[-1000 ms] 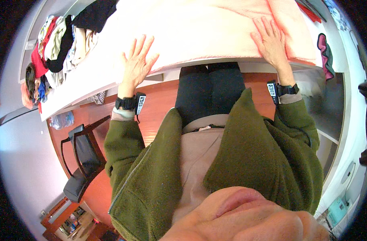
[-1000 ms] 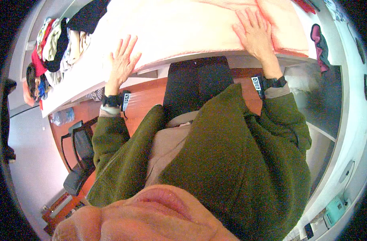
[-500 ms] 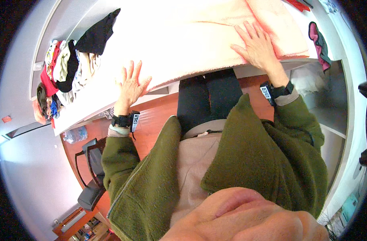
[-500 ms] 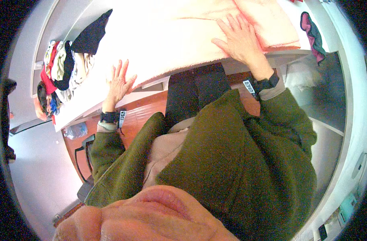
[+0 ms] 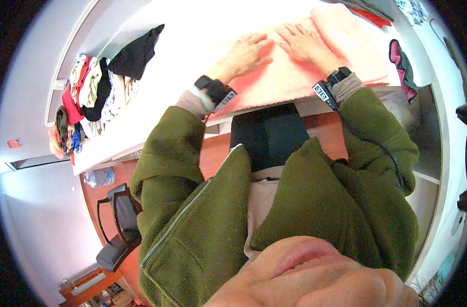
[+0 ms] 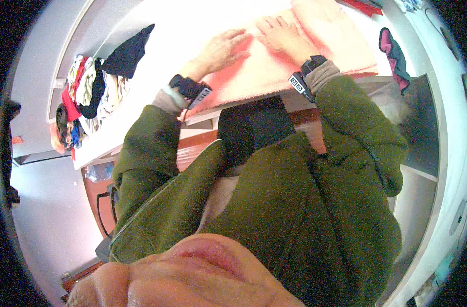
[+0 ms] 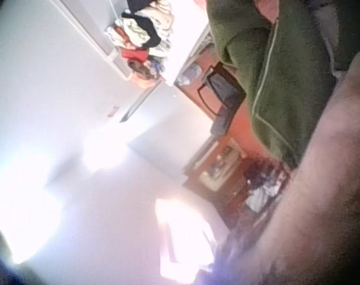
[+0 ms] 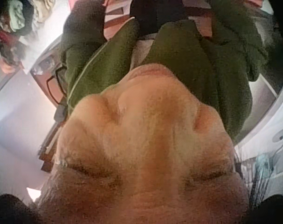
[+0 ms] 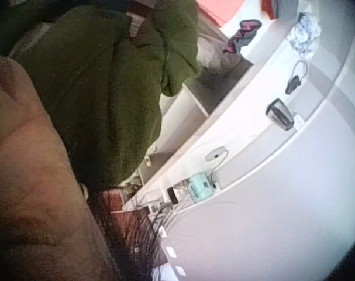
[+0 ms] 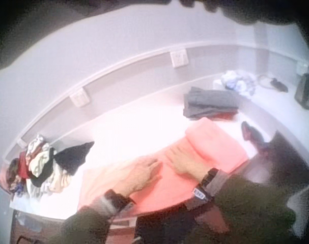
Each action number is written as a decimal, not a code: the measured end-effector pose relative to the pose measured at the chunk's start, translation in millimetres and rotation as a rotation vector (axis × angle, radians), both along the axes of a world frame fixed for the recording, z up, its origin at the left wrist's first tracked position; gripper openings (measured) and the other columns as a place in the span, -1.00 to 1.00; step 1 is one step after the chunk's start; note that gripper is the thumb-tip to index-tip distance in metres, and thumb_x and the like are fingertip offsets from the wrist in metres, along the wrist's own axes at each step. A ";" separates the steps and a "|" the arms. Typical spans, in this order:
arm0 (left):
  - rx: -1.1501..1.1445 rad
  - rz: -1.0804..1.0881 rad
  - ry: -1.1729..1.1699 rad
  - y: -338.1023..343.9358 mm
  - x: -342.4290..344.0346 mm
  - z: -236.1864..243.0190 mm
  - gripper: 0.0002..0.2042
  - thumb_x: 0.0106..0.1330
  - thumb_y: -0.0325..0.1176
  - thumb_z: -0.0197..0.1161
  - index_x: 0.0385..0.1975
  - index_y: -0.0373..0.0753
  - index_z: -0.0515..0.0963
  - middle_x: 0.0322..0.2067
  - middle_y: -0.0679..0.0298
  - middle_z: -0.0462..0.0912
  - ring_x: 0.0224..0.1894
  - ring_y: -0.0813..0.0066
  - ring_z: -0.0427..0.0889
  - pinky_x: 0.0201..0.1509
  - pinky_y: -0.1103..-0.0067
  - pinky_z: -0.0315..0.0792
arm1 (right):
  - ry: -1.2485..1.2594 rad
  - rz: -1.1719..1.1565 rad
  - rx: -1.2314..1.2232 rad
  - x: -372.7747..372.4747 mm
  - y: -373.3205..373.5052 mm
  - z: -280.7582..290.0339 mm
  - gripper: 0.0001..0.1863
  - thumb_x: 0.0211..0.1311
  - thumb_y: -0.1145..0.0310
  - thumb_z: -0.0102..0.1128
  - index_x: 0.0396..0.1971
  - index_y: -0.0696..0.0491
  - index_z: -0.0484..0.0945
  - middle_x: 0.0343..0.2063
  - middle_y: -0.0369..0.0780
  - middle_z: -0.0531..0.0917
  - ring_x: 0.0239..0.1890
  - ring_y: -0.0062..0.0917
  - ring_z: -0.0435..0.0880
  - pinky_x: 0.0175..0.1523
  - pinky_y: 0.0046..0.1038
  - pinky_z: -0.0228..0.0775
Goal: The person folds a peach-colored towel on a white table. They repeatedly smooth, align, and fold the towel into a compact rectangle, then place it on a stack of other folded items.
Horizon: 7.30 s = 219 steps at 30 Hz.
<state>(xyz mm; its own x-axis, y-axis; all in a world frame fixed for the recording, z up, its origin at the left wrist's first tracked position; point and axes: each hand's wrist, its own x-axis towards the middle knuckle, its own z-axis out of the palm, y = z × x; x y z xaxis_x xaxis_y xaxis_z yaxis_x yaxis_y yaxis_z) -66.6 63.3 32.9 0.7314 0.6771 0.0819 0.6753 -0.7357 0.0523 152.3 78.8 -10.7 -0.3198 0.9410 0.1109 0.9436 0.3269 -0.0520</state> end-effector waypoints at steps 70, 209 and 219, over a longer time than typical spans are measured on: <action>0.209 0.850 0.237 -17.8 -226.5 -27.9 -0.25 0.24 0.44 -0.12 0.38 0.19 0.19 0.22 0.03 0.35 0.24 -0.11 0.31 0.20 -0.09 0.30 | 0.046 0.323 0.174 -158.5 19.7 -21.4 -0.31 0.42 -0.22 -0.34 0.42 -0.17 0.12 0.44 -0.24 0.11 0.49 -0.33 -0.01 0.44 0.13 -0.20; 0.368 0.508 -0.368 -179.3 -144.9 -33.6 -0.88 0.19 -0.32 0.28 -0.33 -0.17 0.56 -0.36 0.29 0.52 -0.24 0.26 0.52 -0.15 0.38 0.37 | 0.821 0.474 -0.353 -193.4 -78.9 9.9 -0.42 0.07 -0.17 0.28 -0.13 0.04 0.65 -0.32 -0.07 0.71 -0.23 -0.25 0.70 -0.08 -0.30 0.49; 0.071 0.744 -0.608 -187.1 -169.5 -30.1 -0.84 0.32 -0.39 0.19 -0.19 -0.31 0.52 -0.23 0.03 0.56 -0.15 0.03 0.57 -0.05 0.34 0.45 | 0.727 0.417 -0.259 -193.2 -82.0 -3.0 -0.47 0.18 -0.05 0.25 0.00 0.05 0.59 -0.23 -0.05 0.70 -0.17 -0.24 0.69 -0.05 -0.32 0.47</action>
